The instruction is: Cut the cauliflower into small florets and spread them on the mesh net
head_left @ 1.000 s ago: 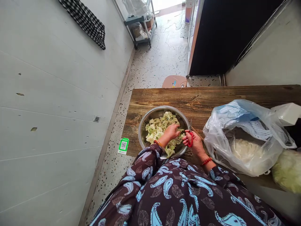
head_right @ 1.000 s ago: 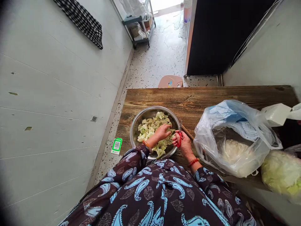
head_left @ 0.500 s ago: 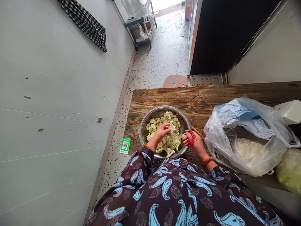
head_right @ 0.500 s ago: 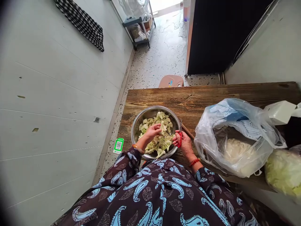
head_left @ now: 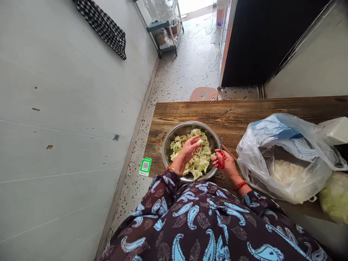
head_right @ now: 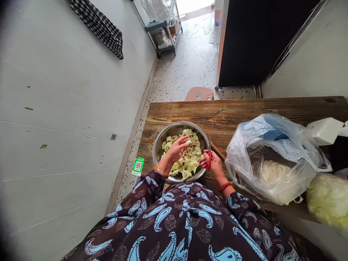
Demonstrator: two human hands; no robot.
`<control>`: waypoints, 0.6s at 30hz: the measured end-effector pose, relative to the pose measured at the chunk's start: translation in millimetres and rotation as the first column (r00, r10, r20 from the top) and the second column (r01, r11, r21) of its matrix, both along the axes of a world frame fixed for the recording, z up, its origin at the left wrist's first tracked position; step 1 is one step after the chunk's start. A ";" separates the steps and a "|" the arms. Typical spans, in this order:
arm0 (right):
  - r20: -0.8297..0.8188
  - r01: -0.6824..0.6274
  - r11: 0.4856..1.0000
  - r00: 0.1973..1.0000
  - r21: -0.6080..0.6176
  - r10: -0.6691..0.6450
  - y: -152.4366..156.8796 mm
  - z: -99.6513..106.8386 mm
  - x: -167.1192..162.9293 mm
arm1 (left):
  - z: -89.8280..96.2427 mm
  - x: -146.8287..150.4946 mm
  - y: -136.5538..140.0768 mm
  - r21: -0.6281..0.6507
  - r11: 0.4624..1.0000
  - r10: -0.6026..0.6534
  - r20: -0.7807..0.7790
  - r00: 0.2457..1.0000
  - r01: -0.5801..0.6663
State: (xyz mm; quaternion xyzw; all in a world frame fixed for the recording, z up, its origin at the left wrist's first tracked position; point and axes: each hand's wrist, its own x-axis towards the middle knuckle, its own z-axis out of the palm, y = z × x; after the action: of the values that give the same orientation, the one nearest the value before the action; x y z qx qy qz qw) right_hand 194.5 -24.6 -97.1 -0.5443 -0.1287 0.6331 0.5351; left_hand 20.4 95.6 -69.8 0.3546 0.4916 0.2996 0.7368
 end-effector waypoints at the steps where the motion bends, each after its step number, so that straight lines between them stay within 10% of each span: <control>1: -0.002 0.002 1.000 1.000 0.000 -0.002 -0.3 0.0 0.1 | -0.2 3.4 1.7 0.070 0.997 -0.023 -0.035 0.999 0.026; 7: -0.018 0.012 1.000 1.000 0.007 -0.012 -3.4 -0.3 2.5 | -17.2 23.0 -5.4 0.335 0.763 -0.251 -0.635 0.731 0.553; 14: -0.031 -0.015 1.000 0.999 0.011 0.016 -4.7 -2.5 3.6 | -30.3 44.0 -49.0 0.264 0.603 -0.347 -0.764 0.545 0.753; 18: -0.025 -0.022 1.000 0.999 0.005 0.022 -2.9 -0.7 2.7 | -32.5 55.0 -52.6 0.212 0.616 -0.345 -0.793 0.502 0.759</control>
State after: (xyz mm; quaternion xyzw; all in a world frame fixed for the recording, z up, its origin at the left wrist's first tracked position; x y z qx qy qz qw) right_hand 197.2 -27.5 -97.9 -0.5339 -0.1295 0.6454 0.5308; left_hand 75.4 43.0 -102.2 0.7734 0.4711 0.0048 0.4242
